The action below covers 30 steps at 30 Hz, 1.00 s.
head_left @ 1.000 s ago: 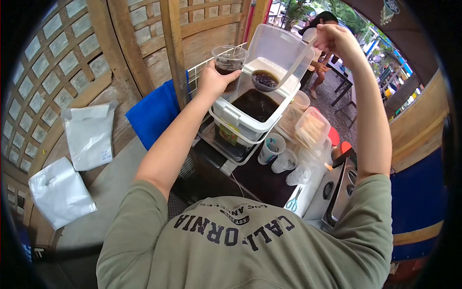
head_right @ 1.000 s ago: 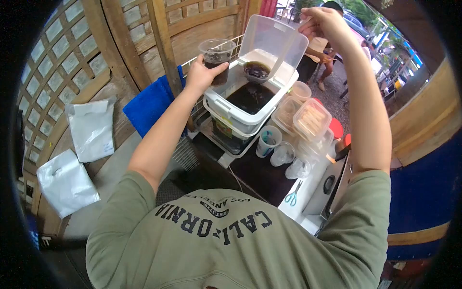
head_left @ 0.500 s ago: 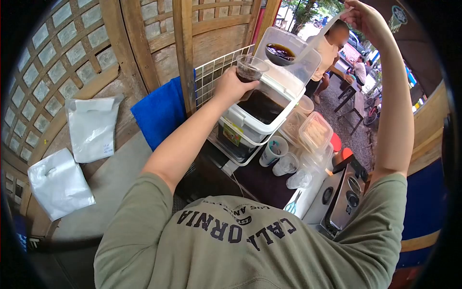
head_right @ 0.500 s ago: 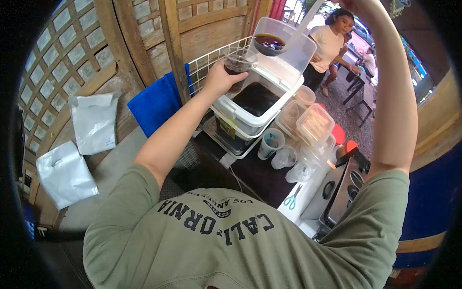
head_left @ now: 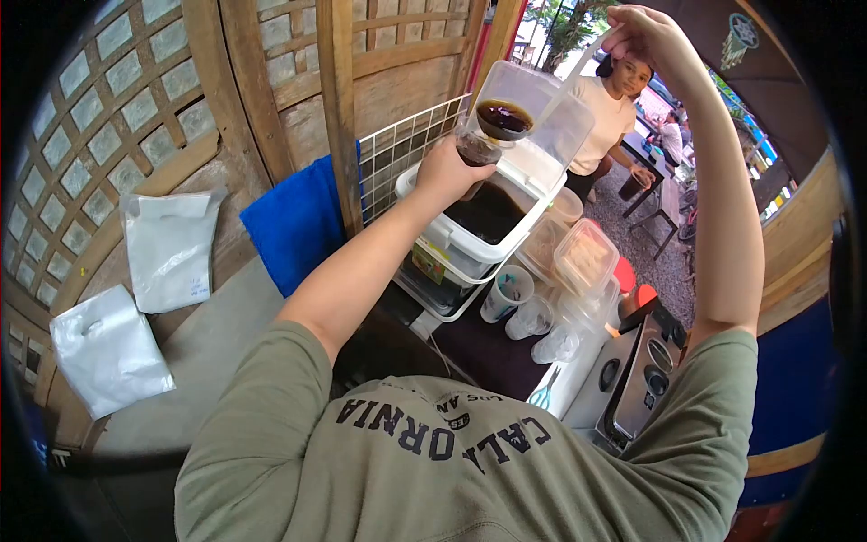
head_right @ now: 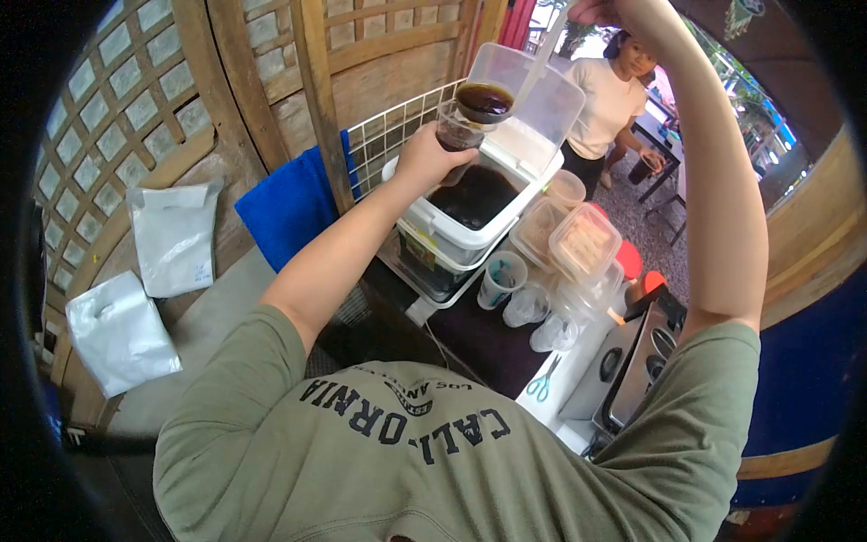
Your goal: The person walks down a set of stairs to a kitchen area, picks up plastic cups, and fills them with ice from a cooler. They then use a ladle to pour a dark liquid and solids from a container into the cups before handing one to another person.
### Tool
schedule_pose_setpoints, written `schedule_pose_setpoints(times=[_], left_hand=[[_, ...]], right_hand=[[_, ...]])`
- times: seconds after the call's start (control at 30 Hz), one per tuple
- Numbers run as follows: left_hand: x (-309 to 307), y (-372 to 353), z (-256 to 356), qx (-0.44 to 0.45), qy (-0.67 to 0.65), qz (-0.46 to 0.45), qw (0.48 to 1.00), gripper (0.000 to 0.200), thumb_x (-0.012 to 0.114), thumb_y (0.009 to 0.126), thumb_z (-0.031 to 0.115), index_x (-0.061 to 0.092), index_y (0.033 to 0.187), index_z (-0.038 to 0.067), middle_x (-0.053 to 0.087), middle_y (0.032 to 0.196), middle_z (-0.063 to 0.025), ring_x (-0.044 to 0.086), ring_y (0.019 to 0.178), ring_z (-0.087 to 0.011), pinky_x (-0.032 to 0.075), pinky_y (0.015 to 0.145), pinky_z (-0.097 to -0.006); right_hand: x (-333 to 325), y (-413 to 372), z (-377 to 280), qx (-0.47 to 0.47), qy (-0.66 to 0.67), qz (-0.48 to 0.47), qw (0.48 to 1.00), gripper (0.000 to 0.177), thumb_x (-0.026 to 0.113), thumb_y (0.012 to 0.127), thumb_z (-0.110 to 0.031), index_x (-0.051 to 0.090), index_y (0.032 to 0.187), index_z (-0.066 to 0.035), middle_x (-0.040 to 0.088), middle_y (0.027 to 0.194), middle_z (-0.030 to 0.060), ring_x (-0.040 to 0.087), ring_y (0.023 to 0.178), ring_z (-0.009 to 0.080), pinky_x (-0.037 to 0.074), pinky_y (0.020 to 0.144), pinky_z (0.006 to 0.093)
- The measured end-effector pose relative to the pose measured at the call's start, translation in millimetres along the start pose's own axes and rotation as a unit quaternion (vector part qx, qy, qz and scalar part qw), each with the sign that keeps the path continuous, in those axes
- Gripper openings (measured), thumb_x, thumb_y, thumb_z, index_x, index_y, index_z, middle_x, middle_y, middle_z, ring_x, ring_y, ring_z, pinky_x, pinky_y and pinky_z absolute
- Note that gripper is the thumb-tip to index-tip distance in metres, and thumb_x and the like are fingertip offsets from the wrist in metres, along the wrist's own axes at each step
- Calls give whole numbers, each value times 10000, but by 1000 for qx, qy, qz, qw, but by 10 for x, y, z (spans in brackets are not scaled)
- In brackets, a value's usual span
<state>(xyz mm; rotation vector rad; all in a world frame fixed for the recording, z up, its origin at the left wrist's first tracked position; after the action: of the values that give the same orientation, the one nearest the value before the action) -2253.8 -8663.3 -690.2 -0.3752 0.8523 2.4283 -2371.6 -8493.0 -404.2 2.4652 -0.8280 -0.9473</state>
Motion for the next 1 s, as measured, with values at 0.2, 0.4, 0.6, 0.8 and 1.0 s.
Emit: schedule_pose_setpoints(times=[0.2,0.4,0.6,0.8,1.0], left_hand=[[92,31,-81,7,10,13,1000,583,817,596,354,614,999,-15,655,984,-180,632,922,-309,487,817,-368],[86,34,-25,9,-1,13,1000,578,809,607,346,611,1015,-13,649,994,-193,624,947,-321,484,835,-377],[129,42,-53,4,-12,21,1000,580,810,616,357,610,1011,-18,650,990,-193,627,936,-311,484,834,-368],[132,43,-52,7,-13,38,999,560,814,624,328,611,1018,-16,656,991,-179,632,931,-292,486,832,-361],[116,77,-57,-28,-66,-2,997,628,800,613,377,577,1065,2,605,1090,-164,574,1035,-310,463,891,-384]], right_hand=[[54,-87,-79,-25,-68,14,997,193,562,843,-174,602,869,13,651,686,151,628,544,202,511,526,288],[53,-31,18,-10,-55,-68,996,273,516,925,-266,589,949,-4,636,732,90,580,608,102,485,605,228],[163,-135,-113,-13,-107,-73,991,261,528,918,-276,581,863,-27,637,708,74,571,610,93,463,599,225],[206,-211,-184,-17,-101,-85,991,252,539,911,-269,580,856,-26,631,703,67,566,615,91,466,609,229],[288,-292,-309,-22,-127,-88,988,245,550,906,-272,587,856,-35,623,699,51,565,624,81,472,593,230]])
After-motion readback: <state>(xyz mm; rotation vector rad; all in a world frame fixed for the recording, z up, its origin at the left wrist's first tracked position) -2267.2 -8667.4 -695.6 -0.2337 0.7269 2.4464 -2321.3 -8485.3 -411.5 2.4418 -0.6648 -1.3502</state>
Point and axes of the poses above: each hand's wrist, its own y-axis towards the middle knuckle, its own x-axis out of the palm, z = x × y, the point moved 2 cm from there along y, towards the middle knuckle
